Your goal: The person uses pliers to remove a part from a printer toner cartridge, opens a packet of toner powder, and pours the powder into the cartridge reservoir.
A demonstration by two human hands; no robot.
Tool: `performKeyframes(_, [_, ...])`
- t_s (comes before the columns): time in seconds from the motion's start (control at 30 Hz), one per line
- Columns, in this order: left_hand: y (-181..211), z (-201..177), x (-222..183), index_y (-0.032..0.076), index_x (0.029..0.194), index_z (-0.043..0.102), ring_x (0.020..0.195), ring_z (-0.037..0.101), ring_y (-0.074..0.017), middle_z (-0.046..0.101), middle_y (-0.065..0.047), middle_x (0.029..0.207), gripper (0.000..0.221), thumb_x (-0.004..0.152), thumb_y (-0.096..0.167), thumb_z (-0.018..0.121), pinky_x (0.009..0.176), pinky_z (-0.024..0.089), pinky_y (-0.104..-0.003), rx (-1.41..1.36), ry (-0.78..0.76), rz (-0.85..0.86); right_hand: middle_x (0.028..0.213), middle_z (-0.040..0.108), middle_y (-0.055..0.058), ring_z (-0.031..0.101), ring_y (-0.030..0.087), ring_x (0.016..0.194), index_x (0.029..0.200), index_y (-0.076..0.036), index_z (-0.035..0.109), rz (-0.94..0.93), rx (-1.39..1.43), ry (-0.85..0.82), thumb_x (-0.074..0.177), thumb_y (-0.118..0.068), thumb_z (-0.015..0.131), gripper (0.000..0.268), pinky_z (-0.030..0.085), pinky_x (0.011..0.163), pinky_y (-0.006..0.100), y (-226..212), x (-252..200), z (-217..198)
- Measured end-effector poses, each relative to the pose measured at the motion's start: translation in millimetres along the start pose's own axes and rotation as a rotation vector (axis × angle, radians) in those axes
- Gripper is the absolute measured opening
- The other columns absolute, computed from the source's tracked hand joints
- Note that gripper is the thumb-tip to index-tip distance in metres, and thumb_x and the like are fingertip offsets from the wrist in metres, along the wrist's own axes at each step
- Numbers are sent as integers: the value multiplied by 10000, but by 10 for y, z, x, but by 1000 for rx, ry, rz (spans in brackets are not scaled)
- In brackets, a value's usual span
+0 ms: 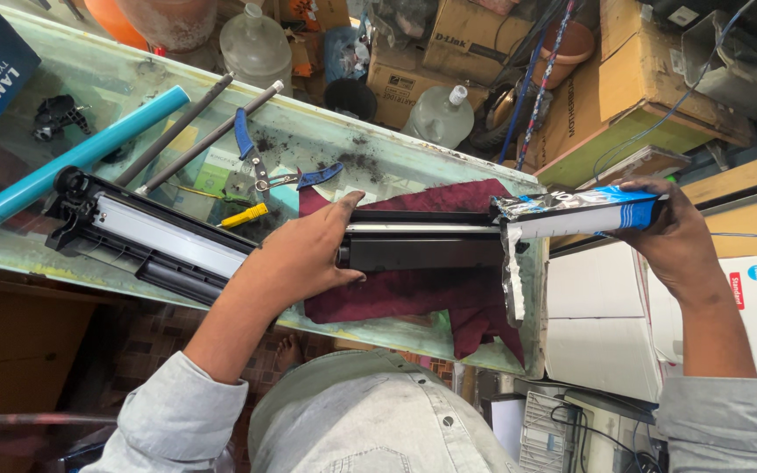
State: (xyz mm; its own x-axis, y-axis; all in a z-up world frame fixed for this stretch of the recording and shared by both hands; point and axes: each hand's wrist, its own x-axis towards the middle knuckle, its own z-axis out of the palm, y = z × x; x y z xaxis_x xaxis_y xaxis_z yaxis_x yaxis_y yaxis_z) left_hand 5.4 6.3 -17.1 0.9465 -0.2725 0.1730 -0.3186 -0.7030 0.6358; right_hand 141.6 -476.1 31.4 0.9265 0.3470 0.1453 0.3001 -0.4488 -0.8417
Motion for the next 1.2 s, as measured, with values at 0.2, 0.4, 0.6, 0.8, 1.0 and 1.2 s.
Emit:
performKeyframes(0.2, [17,-15,-6,-26,1456,394,1031,656,-441,628,-252,1244,1013,649,299,913,837,550,-481,4,-2,-11,1325,642,63,624,158,1245,1332,-81,556,11,-9,13,831,49,777,563,536,1098,306,-24,7,9])
performKeyframes(0.4, [52,-53,-12,-19,1434,427,1036,658,-442,633,-237,1245,965,656,288,908,855,547,-486,4,-12,-26,1321,642,62,626,154,1239,1337,-74,556,17,26,2,834,57,771,562,535,1102,304,-53,3,23])
performKeyframes(0.6, [69,-71,1,-20,1437,430,1025,661,-442,633,-236,1228,956,664,277,908,847,548,-488,-6,-48,-60,1306,645,61,629,150,1215,1338,-77,567,28,-7,7,841,59,769,553,537,1084,300,-103,-1,42])
performKeyframes(0.8, [31,-39,-2,-25,1427,442,1015,662,-437,641,-231,1199,941,664,275,905,836,548,-485,-4,-31,-30,1306,641,49,627,147,1221,1331,-79,572,-26,-38,-1,839,50,781,550,535,1090,292,-119,16,55])
performKeyframes(1.0, [-9,-12,-13,-24,1415,461,1028,664,-422,645,-218,1206,916,675,290,901,851,549,-474,11,-25,-17,1289,648,46,627,139,1194,1307,-93,588,-4,-39,3,828,51,791,539,538,1060,285,-135,26,71])
performKeyframes(1.2, [-6,-23,-1,-35,1402,461,1031,664,-423,640,-225,1214,923,667,298,908,850,551,-477,8,-31,-27,1294,641,44,626,139,1200,1304,-86,590,3,-31,11,837,48,793,525,541,1060,279,-168,39,100])
